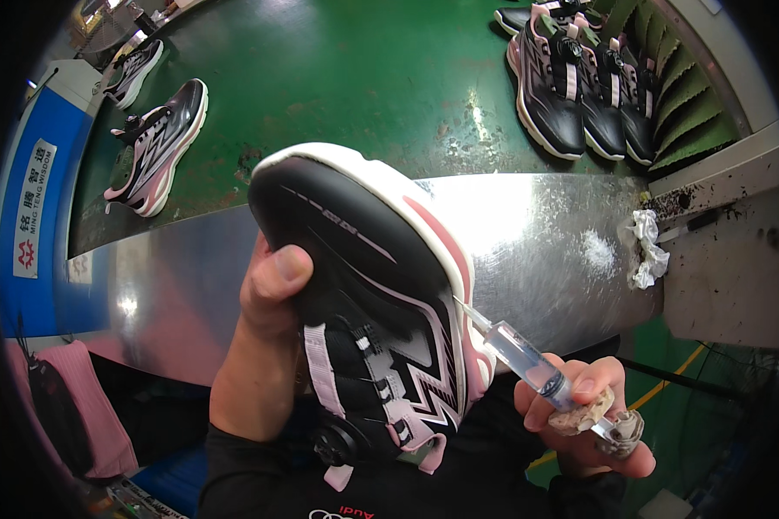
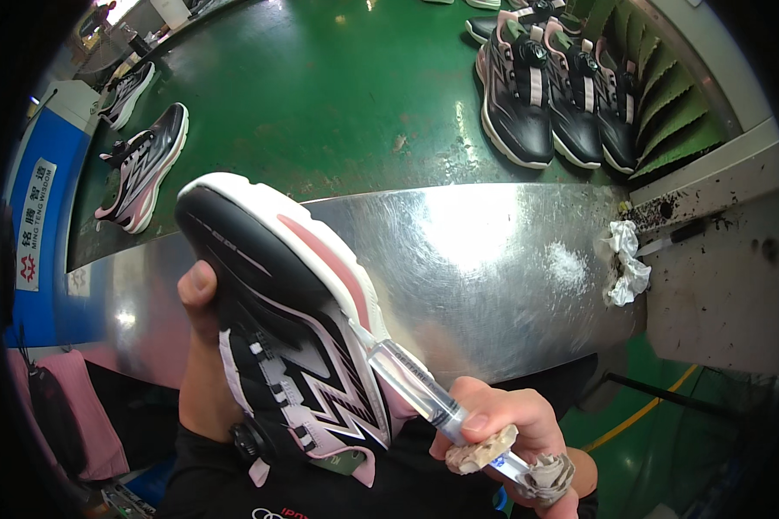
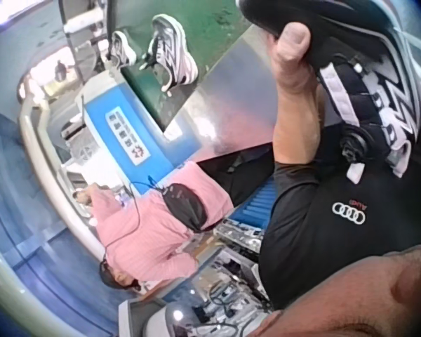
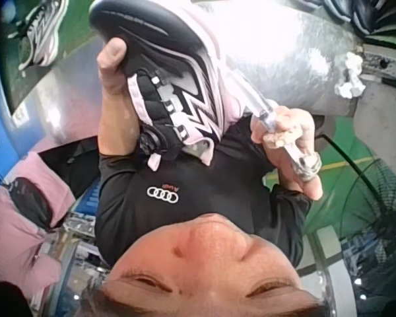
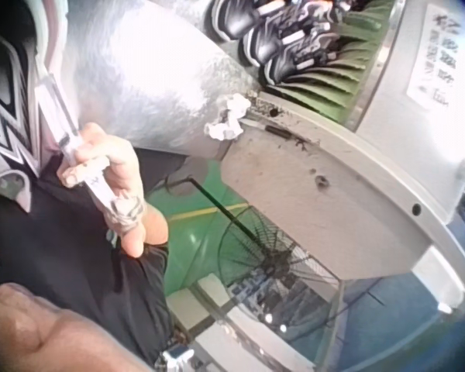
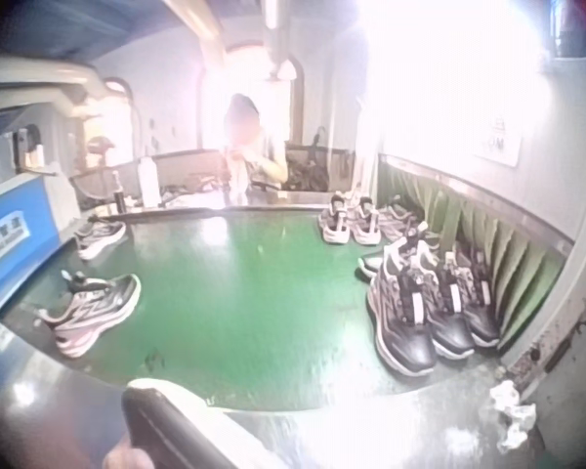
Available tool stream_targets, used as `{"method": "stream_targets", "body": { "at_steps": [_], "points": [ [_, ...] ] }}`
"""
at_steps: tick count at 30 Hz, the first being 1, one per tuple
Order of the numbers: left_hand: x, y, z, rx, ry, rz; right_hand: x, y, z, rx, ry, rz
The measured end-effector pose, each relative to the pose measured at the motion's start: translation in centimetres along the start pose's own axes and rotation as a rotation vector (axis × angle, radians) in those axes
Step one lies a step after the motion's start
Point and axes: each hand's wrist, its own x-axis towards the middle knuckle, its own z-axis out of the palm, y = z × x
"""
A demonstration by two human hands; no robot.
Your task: The person takes shoes from a conveyor belt and applies adhesive along the seam between the upper and sole using a syringe, rotating each shoe by hand.
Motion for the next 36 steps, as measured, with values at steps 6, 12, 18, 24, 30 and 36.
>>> {"method": "stream_targets", "body": {
  "at_steps": [6,12,18,24,30,36],
  "points": [
    [0.3,-0.1,-0.9,-0.108,-0.038,-0.007,-1.1,0.6,-0.8,-0.006,-0.036,0.014],
    [0.7,-0.1,-0.5,-0.289,-0.084,-0.065,-2.8,1.0,-0.8,-0.031,0.014,0.04],
    [1.1,-0.3,-0.6,-0.348,-0.043,-0.113,-3.9,0.4,-0.4,-0.103,-0.01,0.124],
    [1.5,-0.4,-0.8,-0.277,0.091,-0.126,-5.2,-0.1,-0.1,-0.121,0.004,0.125],
    [1.3,-0.9,-0.5,-0.218,0.078,-0.076,-6.5,-0.2,-0.2,-0.127,-0.001,0.15],
    [1.9,-1.0,-1.3,-0.296,0.192,-0.225,-7.8,0.1,-0.7,-0.133,0.023,0.143]
  ]
}}
